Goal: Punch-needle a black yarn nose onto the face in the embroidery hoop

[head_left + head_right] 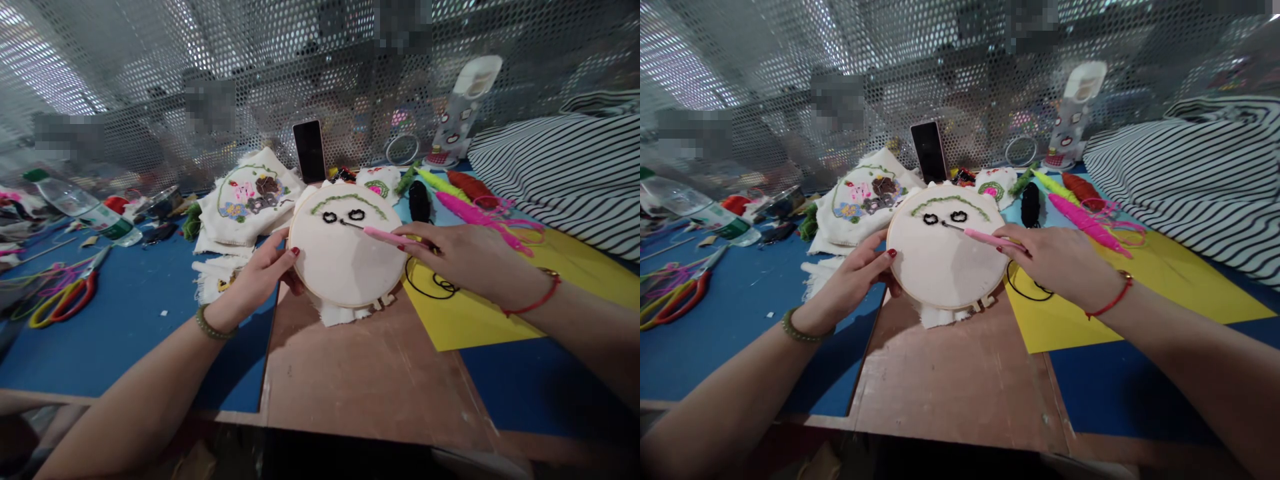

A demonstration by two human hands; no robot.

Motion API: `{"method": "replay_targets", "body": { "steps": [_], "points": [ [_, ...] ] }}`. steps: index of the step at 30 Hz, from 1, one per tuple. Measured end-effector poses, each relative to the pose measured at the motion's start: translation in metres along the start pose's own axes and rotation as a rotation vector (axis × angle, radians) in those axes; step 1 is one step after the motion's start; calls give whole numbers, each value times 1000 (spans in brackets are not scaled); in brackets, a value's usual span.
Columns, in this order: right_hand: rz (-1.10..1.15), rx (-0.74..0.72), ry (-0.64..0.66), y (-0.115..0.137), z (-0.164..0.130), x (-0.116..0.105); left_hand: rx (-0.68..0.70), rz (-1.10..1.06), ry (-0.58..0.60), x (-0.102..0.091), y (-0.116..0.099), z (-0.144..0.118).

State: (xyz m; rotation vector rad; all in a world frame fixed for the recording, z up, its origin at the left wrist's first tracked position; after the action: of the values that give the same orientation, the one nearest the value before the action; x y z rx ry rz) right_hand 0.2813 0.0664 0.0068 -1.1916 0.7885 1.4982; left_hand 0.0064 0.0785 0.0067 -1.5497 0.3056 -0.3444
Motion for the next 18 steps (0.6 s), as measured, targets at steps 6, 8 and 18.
{"method": "replay_targets", "body": {
  "steps": [6, 8, 18],
  "points": [
    [-1, -6, -21, 0, 0, 0, 0, 0, -9, 0, -1, 0],
    [-1, -12, -30, 1, 0, -1, 2, -2, -6, 0, -1, 0],
    [-22, -82, -114, 20, -10, -9, 43, 58, 30, 4, -5, -2]
  ]
}}
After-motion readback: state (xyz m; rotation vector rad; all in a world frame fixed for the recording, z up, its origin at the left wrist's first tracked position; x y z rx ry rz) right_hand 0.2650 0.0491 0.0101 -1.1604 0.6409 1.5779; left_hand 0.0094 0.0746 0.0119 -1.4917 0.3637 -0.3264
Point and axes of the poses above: each hand's wrist, its own z-axis towards the middle knuckle, its own x-axis out of the palm, y = z × x, the point moved 6 cm from there along z, towards the middle knuckle, and after that the axes turned 10 degrees about -z, right-handed, at the moved point
